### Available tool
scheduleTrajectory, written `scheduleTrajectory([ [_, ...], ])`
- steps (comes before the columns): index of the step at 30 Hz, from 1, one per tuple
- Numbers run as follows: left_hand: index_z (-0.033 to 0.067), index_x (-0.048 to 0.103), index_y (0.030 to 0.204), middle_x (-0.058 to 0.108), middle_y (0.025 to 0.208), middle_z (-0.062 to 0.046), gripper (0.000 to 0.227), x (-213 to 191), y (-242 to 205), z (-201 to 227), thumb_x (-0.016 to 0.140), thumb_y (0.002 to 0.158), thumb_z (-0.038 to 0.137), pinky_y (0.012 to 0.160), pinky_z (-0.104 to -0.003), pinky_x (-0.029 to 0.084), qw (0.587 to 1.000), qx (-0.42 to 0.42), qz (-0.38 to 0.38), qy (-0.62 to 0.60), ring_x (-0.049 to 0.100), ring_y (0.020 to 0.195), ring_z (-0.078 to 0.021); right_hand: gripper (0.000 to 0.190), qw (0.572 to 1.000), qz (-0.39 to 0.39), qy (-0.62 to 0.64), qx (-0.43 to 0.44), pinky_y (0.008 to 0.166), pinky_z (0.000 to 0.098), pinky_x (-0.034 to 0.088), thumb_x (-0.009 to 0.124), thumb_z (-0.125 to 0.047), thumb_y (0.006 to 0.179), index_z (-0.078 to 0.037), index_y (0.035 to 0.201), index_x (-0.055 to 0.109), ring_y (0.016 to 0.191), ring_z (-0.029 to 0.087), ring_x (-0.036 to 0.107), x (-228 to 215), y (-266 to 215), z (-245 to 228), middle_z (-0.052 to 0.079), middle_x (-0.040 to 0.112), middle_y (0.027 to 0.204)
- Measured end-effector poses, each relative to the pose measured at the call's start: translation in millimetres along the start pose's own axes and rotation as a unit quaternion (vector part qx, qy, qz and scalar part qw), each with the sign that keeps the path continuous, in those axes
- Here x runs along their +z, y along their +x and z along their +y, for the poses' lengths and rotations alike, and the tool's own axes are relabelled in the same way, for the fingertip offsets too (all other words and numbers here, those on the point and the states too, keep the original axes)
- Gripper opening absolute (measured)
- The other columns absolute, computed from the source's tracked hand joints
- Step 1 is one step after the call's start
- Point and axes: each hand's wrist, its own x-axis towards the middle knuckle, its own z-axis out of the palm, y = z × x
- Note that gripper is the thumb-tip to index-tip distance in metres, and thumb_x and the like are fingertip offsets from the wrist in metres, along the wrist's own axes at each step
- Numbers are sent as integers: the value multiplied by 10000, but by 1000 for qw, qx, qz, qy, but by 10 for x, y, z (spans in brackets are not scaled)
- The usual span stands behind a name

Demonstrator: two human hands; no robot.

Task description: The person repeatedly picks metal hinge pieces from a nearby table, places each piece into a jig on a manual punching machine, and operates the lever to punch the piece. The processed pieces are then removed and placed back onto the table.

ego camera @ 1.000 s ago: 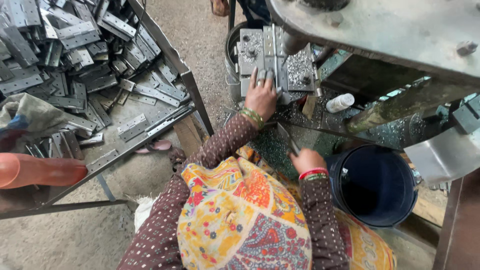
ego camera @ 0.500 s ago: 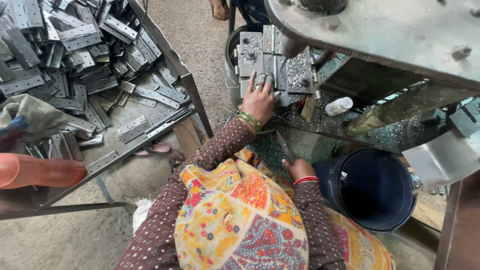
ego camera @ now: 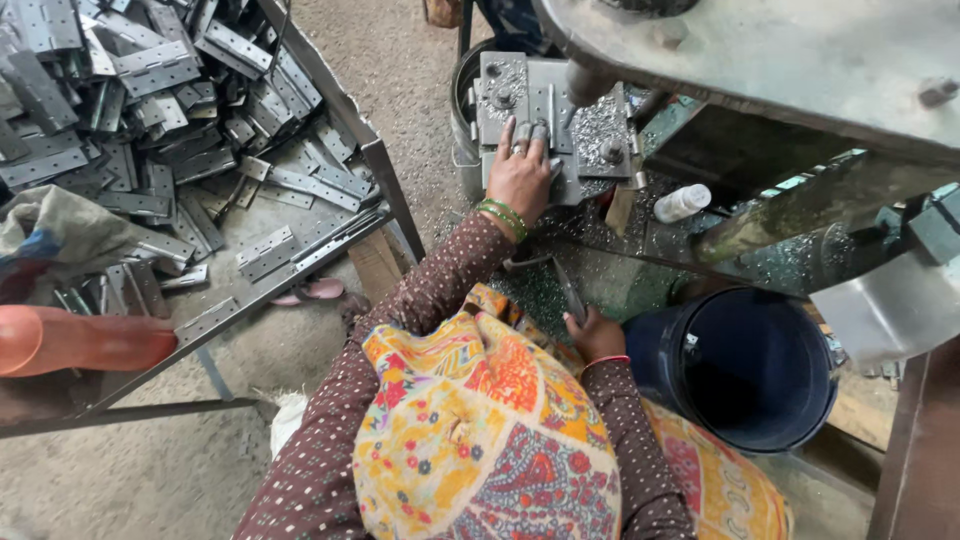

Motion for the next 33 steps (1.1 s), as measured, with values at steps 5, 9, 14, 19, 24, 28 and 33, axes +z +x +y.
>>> scheduleTrajectory([
  [5, 85, 755, 1090, 578, 1386, -221, 310, 49, 141, -52, 514, 972, 237, 1202, -570, 86, 1000, 17, 24, 4, 518, 1337, -383, 551, 992, -105, -59, 41, 812, 523, 555, 659, -578, 895, -38, 971, 740, 897, 431, 711, -578, 198, -147, 243, 724, 899],
  [9, 85, 749, 1106, 541, 1465, -187, 298, 215, 261, -131, 504, 958, 169, 1223, -570, 57, 999, 5, -46, 23, 551, 1321, -322, 490, 991, -77, -94, 50, 768, 520, 577, 673, -521, 874, -55, 1017, 730, 852, 423, 726, -704, 149, -177, 228, 732, 900],
  [14, 63, 749, 1138, 524, 1502, -172, 298, 217, 404, -149, 502, 987, 135, 1251, -572, 44, 998, -5, -56, 16, 541, 1335, -290, 519, 998, -1, -25, 53, 755, 520, 566, 664, -552, 890, -45, 988, 717, 843, 446, 709, -150, 61, -72, 248, 727, 863],
  [19, 91, 754, 1109, 523, 1498, -159, 289, 124, 309, -108, 510, 974, 166, 1232, -567, 57, 994, 12, -98, 43, 521, 1359, -284, 526, 1000, -15, -5, 24, 738, 539, 557, 619, -560, 914, -50, 1007, 711, 841, 453, 702, -25, -21, 34, 243, 721, 885],
  [24, 97, 711, 1174, 532, 1458, -136, 338, -50, 183, -79, 518, 934, 235, 1215, -542, 109, 998, 24, -38, 42, 467, 1378, -287, 611, 988, -106, -46, 101, 774, 525, 567, 626, -636, 889, -40, 984, 722, 837, 428, 725, -639, 111, -231, 235, 726, 854],
  [28, 71, 698, 1209, 603, 1357, -147, 322, -175, -457, 288, 520, 1016, 259, 1252, -540, 187, 998, 39, -23, 34, 496, 1377, -314, 621, 991, -84, -89, 51, 767, 529, 568, 638, -637, 883, -25, 965, 711, 816, 437, 725, -883, 16, -396, 246, 723, 817],
  [33, 71, 683, 1136, 633, 1183, -105, 242, -317, -773, 344, 567, 944, 163, 1201, -580, 305, 979, 94, 178, -24, 562, 1285, -275, 625, 994, -54, -86, 39, 752, 535, 558, 661, -642, 866, -22, 928, 715, 821, 445, 708, -910, -18, -461, 251, 715, 808],
])
